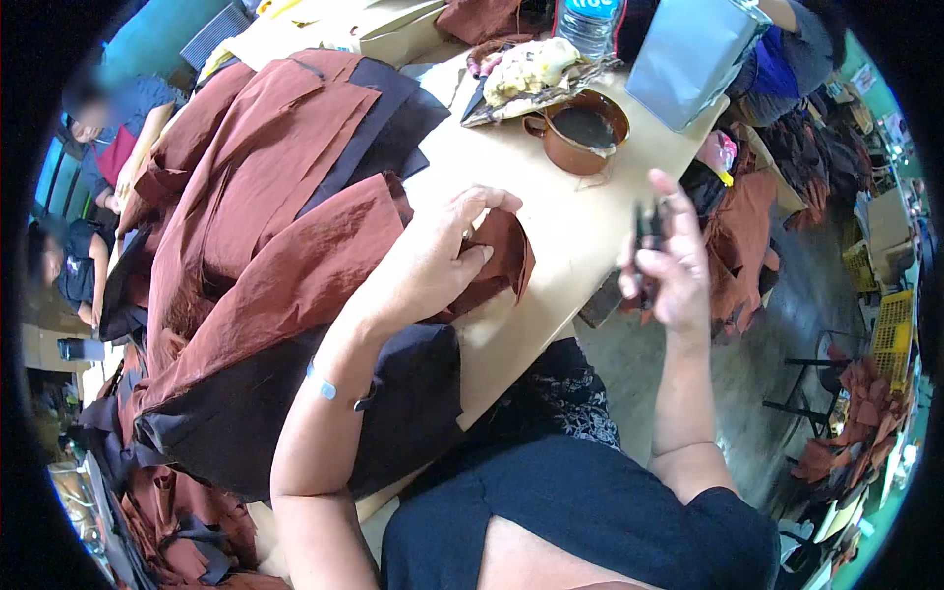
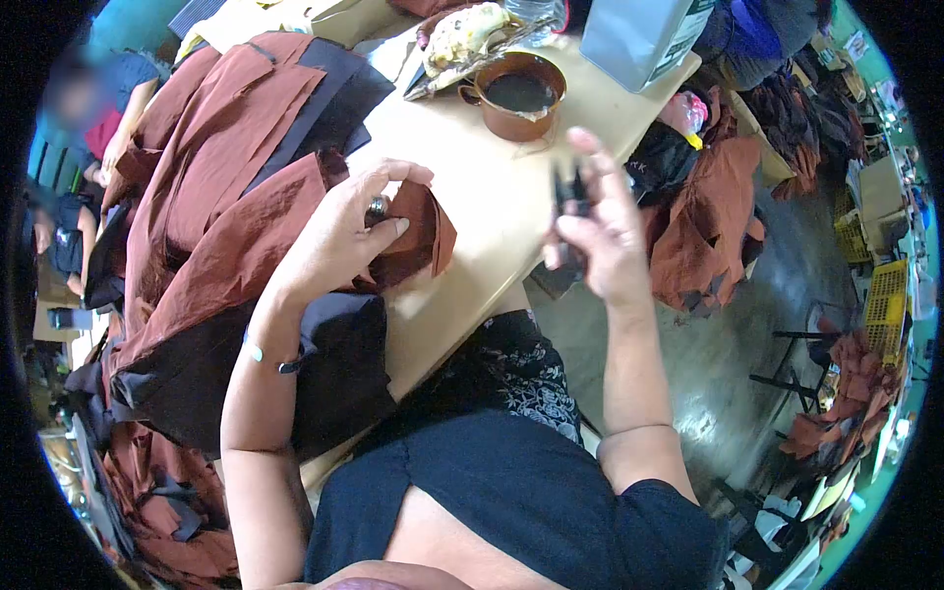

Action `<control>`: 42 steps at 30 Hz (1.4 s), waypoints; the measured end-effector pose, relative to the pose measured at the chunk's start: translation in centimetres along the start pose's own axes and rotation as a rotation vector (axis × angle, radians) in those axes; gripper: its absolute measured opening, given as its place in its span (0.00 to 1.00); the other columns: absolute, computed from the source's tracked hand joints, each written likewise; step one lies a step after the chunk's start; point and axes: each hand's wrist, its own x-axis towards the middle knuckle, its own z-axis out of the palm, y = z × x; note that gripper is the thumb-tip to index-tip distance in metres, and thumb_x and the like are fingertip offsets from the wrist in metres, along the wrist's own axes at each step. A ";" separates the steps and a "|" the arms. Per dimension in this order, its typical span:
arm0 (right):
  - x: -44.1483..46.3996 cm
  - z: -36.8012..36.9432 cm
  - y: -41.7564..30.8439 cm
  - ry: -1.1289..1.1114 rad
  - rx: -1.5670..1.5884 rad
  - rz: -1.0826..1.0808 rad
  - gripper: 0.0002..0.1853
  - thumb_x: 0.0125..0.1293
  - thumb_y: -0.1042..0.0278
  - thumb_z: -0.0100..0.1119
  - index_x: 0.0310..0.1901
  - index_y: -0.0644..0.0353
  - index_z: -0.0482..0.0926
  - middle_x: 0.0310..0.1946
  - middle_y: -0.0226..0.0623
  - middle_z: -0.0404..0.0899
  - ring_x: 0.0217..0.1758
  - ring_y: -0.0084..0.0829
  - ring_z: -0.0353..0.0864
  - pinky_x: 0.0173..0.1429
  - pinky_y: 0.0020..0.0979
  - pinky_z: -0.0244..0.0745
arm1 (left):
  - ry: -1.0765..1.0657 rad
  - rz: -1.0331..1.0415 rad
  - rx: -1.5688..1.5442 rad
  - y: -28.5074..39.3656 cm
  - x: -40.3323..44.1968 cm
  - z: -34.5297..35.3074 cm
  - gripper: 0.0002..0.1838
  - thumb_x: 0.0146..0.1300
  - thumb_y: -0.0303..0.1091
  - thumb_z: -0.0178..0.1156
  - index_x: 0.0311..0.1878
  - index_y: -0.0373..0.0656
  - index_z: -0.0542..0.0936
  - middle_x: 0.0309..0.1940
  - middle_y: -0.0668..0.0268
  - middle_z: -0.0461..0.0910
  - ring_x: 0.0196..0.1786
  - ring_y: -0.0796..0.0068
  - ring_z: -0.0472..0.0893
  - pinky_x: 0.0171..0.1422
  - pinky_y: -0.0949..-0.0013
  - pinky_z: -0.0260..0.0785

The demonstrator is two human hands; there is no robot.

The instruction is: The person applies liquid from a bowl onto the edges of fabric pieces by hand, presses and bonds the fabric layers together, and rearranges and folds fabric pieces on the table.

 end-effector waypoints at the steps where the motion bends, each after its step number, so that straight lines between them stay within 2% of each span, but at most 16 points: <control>1: -0.3 0.5 0.3 -0.011 -0.090 0.047 0.37 0.53 0.85 0.44 0.69 0.56 0.56 0.33 0.34 0.68 0.23 0.19 0.68 0.27 0.19 0.69 | -0.016 -0.019 0.010 0.0 0.0 0.1 0.19 0.51 0.16 0.52 0.49 0.37 0.74 0.47 0.56 0.76 0.51 0.64 0.76 0.57 0.67 0.67; 2: -0.5 1.0 0.6 -0.027 -0.180 0.092 0.37 0.53 0.86 0.43 0.68 0.56 0.56 0.33 0.33 0.68 0.24 0.18 0.68 0.27 0.18 0.68 | -0.028 -0.037 0.022 0.1 0.0 0.0 0.20 0.51 0.16 0.52 0.49 0.38 0.74 0.48 0.58 0.76 0.52 0.66 0.76 0.58 0.68 0.66; 6: 0.0 1.8 1.5 -0.115 -0.641 -0.079 0.32 0.61 0.81 0.46 0.68 0.62 0.55 0.40 0.40 0.73 0.37 0.29 0.75 0.48 0.28 0.72 | -0.083 -0.067 0.045 0.4 0.4 -0.1 0.22 0.51 0.15 0.53 0.51 0.38 0.74 0.49 0.60 0.76 0.53 0.68 0.75 0.59 0.68 0.66; 8: 0.4 1.9 1.6 -0.169 -0.682 -0.052 0.31 0.65 0.76 0.49 0.69 0.63 0.54 0.42 0.43 0.74 0.40 0.32 0.76 0.53 0.30 0.70 | -0.073 -0.096 0.006 0.5 0.4 0.2 0.22 0.51 0.15 0.53 0.52 0.38 0.73 0.50 0.61 0.76 0.54 0.68 0.75 0.59 0.68 0.66; 11: 0.6 2.6 1.1 -0.234 -0.588 0.081 0.31 0.70 0.66 0.49 0.70 0.63 0.51 0.40 0.45 0.75 0.41 0.31 0.75 0.53 0.28 0.69 | -0.046 -0.108 -0.109 0.8 0.3 0.7 0.22 0.51 0.15 0.52 0.53 0.36 0.73 0.50 0.57 0.75 0.51 0.66 0.76 0.58 0.68 0.68; 15: 1.0 2.9 2.2 -0.291 -0.574 0.058 0.33 0.72 0.58 0.46 0.70 0.64 0.47 0.36 0.41 0.73 0.37 0.28 0.72 0.50 0.27 0.69 | -0.048 -0.042 -0.120 1.0 0.5 1.1 0.23 0.51 0.15 0.52 0.54 0.35 0.72 0.51 0.56 0.73 0.48 0.68 0.77 0.57 0.69 0.68; 18: 1.2 3.8 1.9 -0.279 -0.470 0.141 0.35 0.72 0.56 0.46 0.71 0.66 0.44 0.32 0.34 0.69 0.32 0.22 0.66 0.43 0.23 0.68 | -0.129 -0.089 -0.180 1.4 0.6 0.9 0.26 0.50 0.16 0.55 0.56 0.38 0.71 0.54 0.60 0.72 0.55 0.70 0.73 0.60 0.70 0.65; 21: 1.0 4.2 2.0 -0.255 -0.185 0.221 0.36 0.72 0.57 0.47 0.72 0.64 0.42 0.30 0.30 0.67 0.30 0.18 0.63 0.37 0.19 0.65 | -0.166 -0.114 -0.254 1.3 0.7 1.0 0.28 0.49 0.16 0.55 0.58 0.39 0.71 0.54 0.62 0.72 0.54 0.72 0.72 0.60 0.71 0.64; 24: 0.9 4.2 2.1 -0.239 -0.081 0.288 0.37 0.71 0.58 0.49 0.72 0.63 0.41 0.31 0.28 0.67 0.30 0.15 0.62 0.33 0.16 0.62 | -0.195 -0.192 -0.347 1.4 0.7 1.1 0.28 0.49 0.16 0.55 0.58 0.39 0.71 0.54 0.63 0.71 0.54 0.74 0.72 0.60 0.71 0.64; 27: 0.7 4.4 2.5 -0.228 -0.071 0.285 0.37 0.70 0.54 0.50 0.72 0.61 0.45 0.49 0.27 0.67 0.26 0.12 0.58 0.27 0.16 0.56 | -0.167 -0.084 -0.273 0.9 0.6 1.4 0.29 0.49 0.16 0.55 0.59 0.39 0.71 0.55 0.63 0.71 0.53 0.75 0.72 0.59 0.72 0.65; 30: 1.0 4.3 2.3 -0.212 -0.086 0.269 0.37 0.70 0.62 0.50 0.72 0.62 0.41 0.28 0.26 0.67 0.26 0.14 0.62 0.30 0.16 0.60 | -0.176 -0.117 -0.312 0.9 0.5 1.4 0.29 0.49 0.16 0.55 0.59 0.39 0.70 0.56 0.63 0.71 0.55 0.73 0.72 0.60 0.71 0.64; 33: 1.0 3.7 2.2 -0.235 -0.148 0.222 0.37 0.70 0.63 0.51 0.72 0.60 0.42 0.23 0.25 0.65 0.23 0.16 0.61 0.30 0.18 0.63 | -0.166 -0.104 -0.283 1.1 0.6 1.3 0.31 0.48 0.16 0.54 0.61 0.39 0.69 0.59 0.61 0.70 0.59 0.69 0.70 0.61 0.70 0.63; 37: 2.5 0.5 2.4 0.128 -0.896 -0.216 0.36 0.69 0.61 0.51 0.72 0.55 0.44 0.20 0.33 0.68 0.23 0.20 0.67 0.32 0.26 0.68 | -0.070 -0.051 -0.123 0.8 0.6 1.3 0.30 0.50 0.16 0.53 0.61 0.37 0.68 0.59 0.54 0.68 0.59 0.62 0.72 0.64 0.65 0.62; 39: 4.9 -2.1 2.3 0.290 -1.104 -0.210 0.36 0.68 0.65 0.52 0.72 0.55 0.45 0.22 0.42 0.73 0.23 0.30 0.74 0.35 0.31 0.71 | -0.032 -0.070 -0.083 0.8 0.5 1.4 0.31 0.50 0.16 0.52 0.62 0.39 0.68 0.60 0.53 0.68 0.60 0.60 0.71 0.65 0.65 0.62; 41: 8.0 -4.8 2.7 0.340 -1.243 -0.202 0.36 0.66 0.69 0.53 0.71 0.58 0.45 0.32 0.54 0.78 0.33 0.46 0.80 0.42 0.39 0.73 | -0.026 -0.074 -0.016 0.5 0.7 1.6 0.32 0.51 0.17 0.52 0.63 0.43 0.69 0.60 0.53 0.67 0.63 0.55 0.68 0.66 0.63 0.60; 42: 10.2 -6.8 3.8 0.345 -1.369 -0.317 0.36 0.65 0.67 0.54 0.70 0.59 0.49 0.33 0.54 0.78 0.34 0.47 0.80 0.43 0.39 0.74 | -0.008 -0.033 0.026 0.3 1.0 1.7 0.32 0.51 0.17 0.52 0.63 0.43 0.69 0.60 0.53 0.68 0.63 0.55 0.68 0.66 0.63 0.60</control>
